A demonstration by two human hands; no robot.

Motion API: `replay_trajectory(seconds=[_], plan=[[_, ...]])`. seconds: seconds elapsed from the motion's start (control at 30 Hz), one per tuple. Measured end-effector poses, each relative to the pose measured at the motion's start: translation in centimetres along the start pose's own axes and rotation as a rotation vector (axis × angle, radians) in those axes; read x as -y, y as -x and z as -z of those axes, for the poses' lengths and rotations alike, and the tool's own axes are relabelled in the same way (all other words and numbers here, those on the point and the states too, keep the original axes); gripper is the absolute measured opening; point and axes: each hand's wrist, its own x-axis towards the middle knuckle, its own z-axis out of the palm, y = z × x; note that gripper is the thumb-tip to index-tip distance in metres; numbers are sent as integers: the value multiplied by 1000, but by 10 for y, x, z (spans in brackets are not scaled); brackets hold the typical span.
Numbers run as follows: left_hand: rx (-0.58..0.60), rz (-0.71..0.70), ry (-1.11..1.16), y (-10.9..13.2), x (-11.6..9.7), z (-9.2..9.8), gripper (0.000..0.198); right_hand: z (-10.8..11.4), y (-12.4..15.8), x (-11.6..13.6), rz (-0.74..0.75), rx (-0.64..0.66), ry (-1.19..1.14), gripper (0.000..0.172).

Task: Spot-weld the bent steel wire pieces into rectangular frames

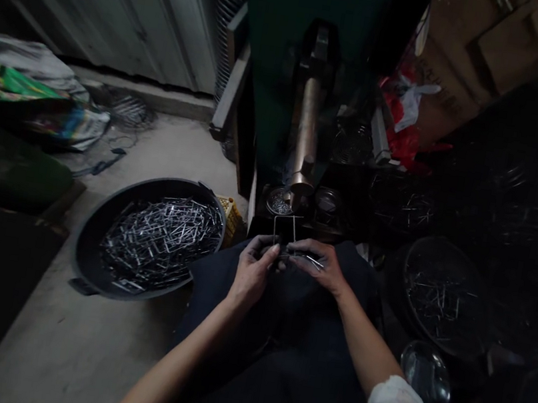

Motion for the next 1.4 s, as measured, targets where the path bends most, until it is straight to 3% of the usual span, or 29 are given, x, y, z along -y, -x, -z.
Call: replay_trajectory(seconds=[0.67,0.87,0.97,1.03,1.2,1.4], plan=[[-3,-28,36,-12,-8,-3,40,1,-14,-3,-4,9,-34,26],[-4,-73,-119,-14,-13,1,39,-1,-16,-2,-14,25,-18,28],[-12,-115,-203,-27,-19,2,39,1,-25,-5,-11,-111,45,35],[-20,-135,-216,-42,-23,1,40,5,-34,-8,-27,-180,73,30],[-23,-155,-161,-78,-32,-7,43,18,-59,-17,-74,-173,77,29],[-30,-192,-175,-95,-33,-10,38,21,-71,-19,-87,-204,52,27]])
